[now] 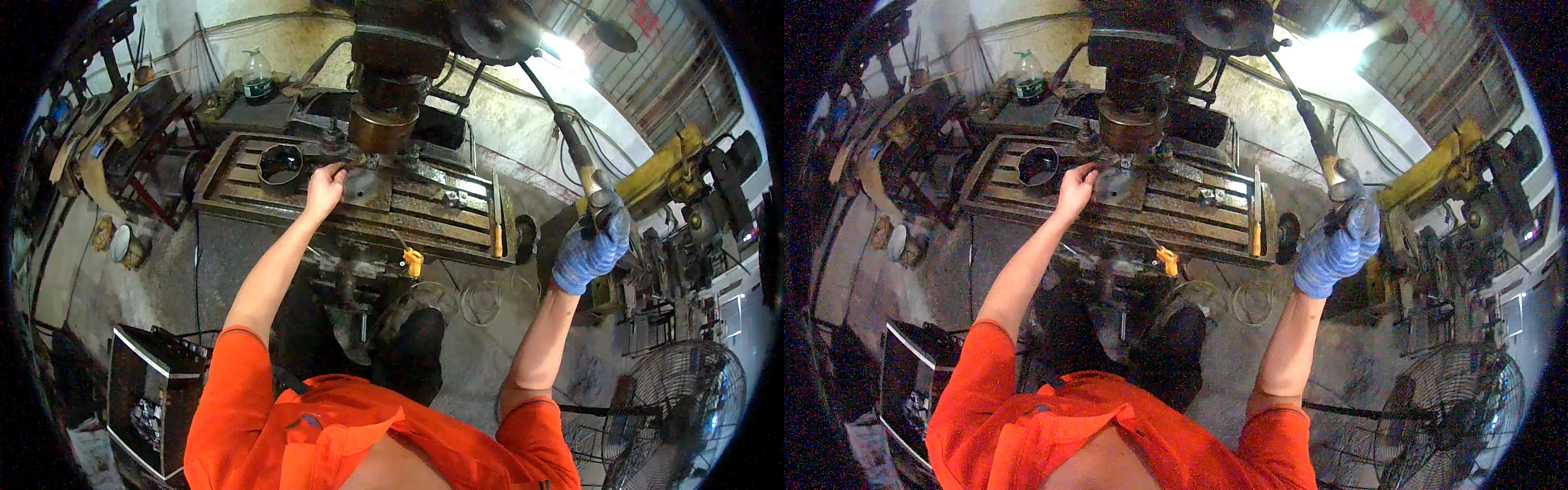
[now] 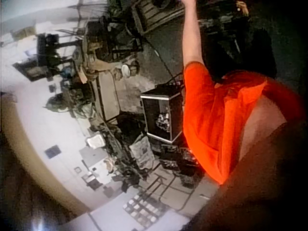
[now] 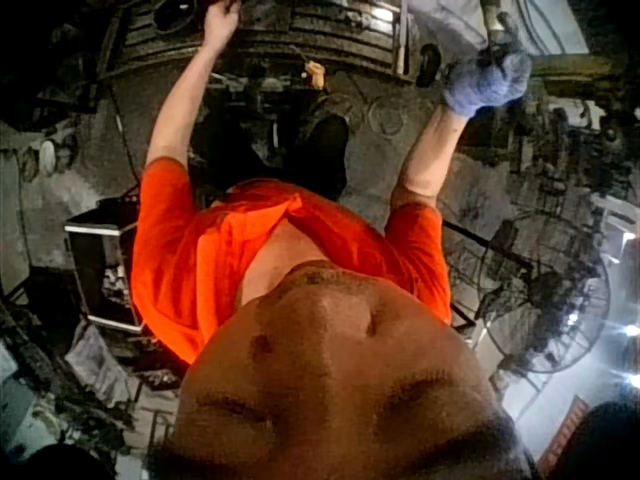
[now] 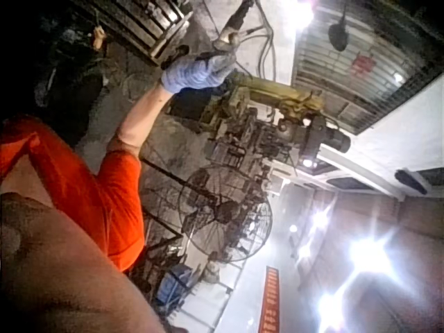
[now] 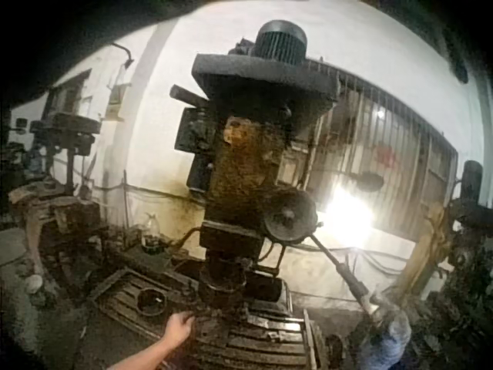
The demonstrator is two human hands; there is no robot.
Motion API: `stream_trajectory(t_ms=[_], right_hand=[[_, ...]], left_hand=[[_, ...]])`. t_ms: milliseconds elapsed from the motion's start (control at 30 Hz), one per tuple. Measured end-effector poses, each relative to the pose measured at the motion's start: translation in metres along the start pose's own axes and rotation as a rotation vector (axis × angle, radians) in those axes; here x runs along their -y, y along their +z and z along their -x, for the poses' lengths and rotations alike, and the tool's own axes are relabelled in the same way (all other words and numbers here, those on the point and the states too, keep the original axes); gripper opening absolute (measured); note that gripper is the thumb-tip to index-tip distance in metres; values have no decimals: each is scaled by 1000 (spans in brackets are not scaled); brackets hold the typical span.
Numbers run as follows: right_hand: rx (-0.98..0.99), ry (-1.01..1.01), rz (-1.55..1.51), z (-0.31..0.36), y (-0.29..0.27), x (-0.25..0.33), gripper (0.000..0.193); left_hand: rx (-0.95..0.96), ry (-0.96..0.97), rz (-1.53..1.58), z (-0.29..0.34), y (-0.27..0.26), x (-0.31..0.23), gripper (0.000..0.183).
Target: The person clears debris from a metal item on a milling machine using a brush and applies liquid from a container. They also reach into a bin to handle small metal components.
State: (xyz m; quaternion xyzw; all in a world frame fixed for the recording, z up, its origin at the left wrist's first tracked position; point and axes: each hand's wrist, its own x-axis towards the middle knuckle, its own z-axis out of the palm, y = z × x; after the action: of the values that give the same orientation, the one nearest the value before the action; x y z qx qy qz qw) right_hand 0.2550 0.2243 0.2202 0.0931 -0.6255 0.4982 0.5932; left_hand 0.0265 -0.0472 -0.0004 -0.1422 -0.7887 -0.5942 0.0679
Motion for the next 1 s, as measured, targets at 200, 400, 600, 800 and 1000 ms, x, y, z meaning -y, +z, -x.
stream_trajectory(t_ms=[200,400,600,800,1000], right_hand=[[-8,3,27,7,-1,-3,32],[23,-29,1,16,-5,-11,33],[14,-87,-17,23,-1,-18,39],[13,-80,5,30,-7,-25,41],[-27,87,-50,42,-18,-37,43]], left_hand=[[41,-85,146,18,-42,-22,25],[-349,406,-583,25,-111,-4,22],[-87,278,-1102,20,-136,12,31],[-89,302,-972,37,-142,-31,43],[182,11,18,74,-116,-143,35]])
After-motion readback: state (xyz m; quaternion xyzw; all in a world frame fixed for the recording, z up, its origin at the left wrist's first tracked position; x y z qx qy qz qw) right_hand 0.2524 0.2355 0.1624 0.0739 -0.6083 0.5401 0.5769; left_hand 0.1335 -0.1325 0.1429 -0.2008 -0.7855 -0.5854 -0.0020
